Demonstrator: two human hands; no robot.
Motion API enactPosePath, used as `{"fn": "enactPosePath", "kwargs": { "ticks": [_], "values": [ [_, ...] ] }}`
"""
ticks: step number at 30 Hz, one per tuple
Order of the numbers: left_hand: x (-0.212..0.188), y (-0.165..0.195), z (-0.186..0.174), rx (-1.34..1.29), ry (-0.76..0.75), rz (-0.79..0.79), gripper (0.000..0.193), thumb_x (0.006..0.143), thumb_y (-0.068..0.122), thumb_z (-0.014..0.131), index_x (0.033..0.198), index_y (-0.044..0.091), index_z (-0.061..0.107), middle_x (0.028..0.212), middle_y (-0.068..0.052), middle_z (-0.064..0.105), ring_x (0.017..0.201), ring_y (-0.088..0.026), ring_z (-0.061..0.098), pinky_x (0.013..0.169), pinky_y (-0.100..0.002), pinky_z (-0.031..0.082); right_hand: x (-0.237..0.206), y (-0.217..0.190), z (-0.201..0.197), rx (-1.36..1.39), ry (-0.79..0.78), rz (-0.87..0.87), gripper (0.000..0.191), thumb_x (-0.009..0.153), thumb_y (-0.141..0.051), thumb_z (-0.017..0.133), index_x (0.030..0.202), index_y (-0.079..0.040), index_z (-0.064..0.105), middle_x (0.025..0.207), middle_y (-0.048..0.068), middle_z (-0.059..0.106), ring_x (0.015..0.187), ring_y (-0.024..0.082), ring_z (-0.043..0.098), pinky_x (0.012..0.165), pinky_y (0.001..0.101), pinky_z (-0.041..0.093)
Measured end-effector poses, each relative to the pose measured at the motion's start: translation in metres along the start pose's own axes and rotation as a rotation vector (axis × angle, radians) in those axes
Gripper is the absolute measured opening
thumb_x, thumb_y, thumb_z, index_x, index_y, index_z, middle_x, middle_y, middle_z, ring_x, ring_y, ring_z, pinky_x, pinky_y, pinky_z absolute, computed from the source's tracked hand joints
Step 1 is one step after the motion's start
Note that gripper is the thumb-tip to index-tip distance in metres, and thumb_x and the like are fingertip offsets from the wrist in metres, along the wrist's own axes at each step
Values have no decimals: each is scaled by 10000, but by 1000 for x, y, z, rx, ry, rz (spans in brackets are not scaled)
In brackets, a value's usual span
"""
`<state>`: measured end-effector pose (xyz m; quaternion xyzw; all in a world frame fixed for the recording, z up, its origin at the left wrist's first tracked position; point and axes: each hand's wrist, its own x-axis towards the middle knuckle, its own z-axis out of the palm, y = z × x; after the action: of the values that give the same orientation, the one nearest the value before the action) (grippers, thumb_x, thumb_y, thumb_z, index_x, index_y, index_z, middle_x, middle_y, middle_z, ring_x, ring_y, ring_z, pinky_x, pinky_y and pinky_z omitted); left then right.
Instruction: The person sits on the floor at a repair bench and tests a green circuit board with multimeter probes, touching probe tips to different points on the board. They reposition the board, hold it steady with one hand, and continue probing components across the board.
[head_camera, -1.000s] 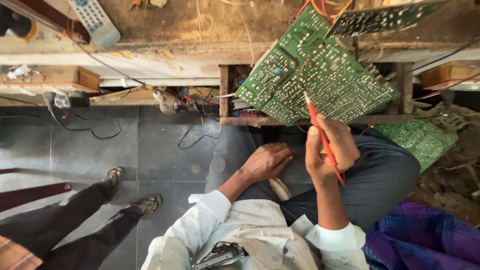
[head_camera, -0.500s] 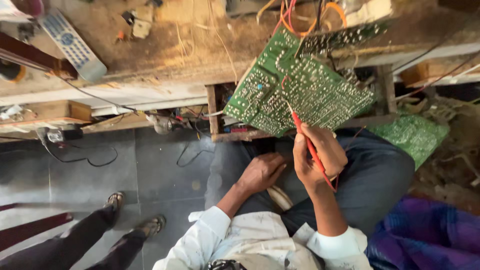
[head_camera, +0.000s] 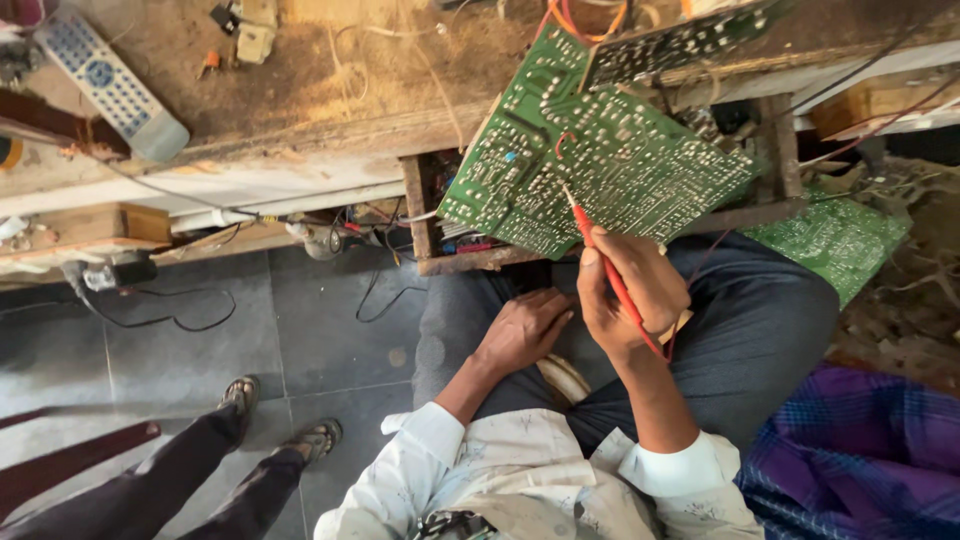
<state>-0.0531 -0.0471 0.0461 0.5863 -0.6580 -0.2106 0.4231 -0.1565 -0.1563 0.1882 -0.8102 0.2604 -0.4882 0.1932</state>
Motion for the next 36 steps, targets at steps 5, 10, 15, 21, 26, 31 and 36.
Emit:
{"fn": "enactPosePath", "kwargs": {
  "ticks": [5,10,15,21,26,31,36],
  "values": [
    [3,1,-1,-49,-70,-65,161,942,107,667,1064,5,641,1023,-189,677,957,-399,662,835,-477,540,6,-4,-3,9,-15,30,187,964,38,712,1148,26,682,997,163,725,849,294,733,748,373,588],
    [7,0,4,-19,-53,-24,194,854,74,696,1024,-5,647,1023,-206,688,944,-429,647,834,-491,530,8,-7,-12,-34,-4,57,230,915,11,751,1139,-4,700,1006,144,726,831,273,732,725,356,588],
    [8,-4,11,-76,-58,-25,189,850,46,714,1012,-14,636,991,-200,689,935,-423,665,815,-480,540,10,-3,-11,51,19,80,252,903,32,760,1147,4,701,1016,122,725,828,244,732,723,329,594],
    [3,-9,15,-74,-61,-27,184,833,33,704,996,-21,638,969,-203,687,916,-423,666,812,-484,538,4,6,-6,82,53,54,261,887,51,754,1140,13,706,995,118,731,803,231,726,707,326,588],
    [6,-3,13,-113,-71,-43,201,840,39,700,1028,-10,649,981,-204,695,923,-424,665,810,-479,547,4,6,-5,72,66,44,243,893,42,747,1131,12,713,990,131,732,823,261,734,724,346,593],
    [17,2,-1,-132,-47,-13,190,932,85,684,1104,8,656,1006,-207,692,940,-421,665,806,-477,548,18,-1,0,70,75,31,204,896,43,719,1100,37,711,943,157,737,796,272,736,702,351,587],
    [16,6,-10,-77,-83,-32,143,983,120,674,1055,8,622,934,-178,652,893,-401,649,793,-477,534,21,-6,2,33,67,11,201,883,33,710,1084,40,700,950,168,733,831,288,743,730,354,591]
  ]
}}
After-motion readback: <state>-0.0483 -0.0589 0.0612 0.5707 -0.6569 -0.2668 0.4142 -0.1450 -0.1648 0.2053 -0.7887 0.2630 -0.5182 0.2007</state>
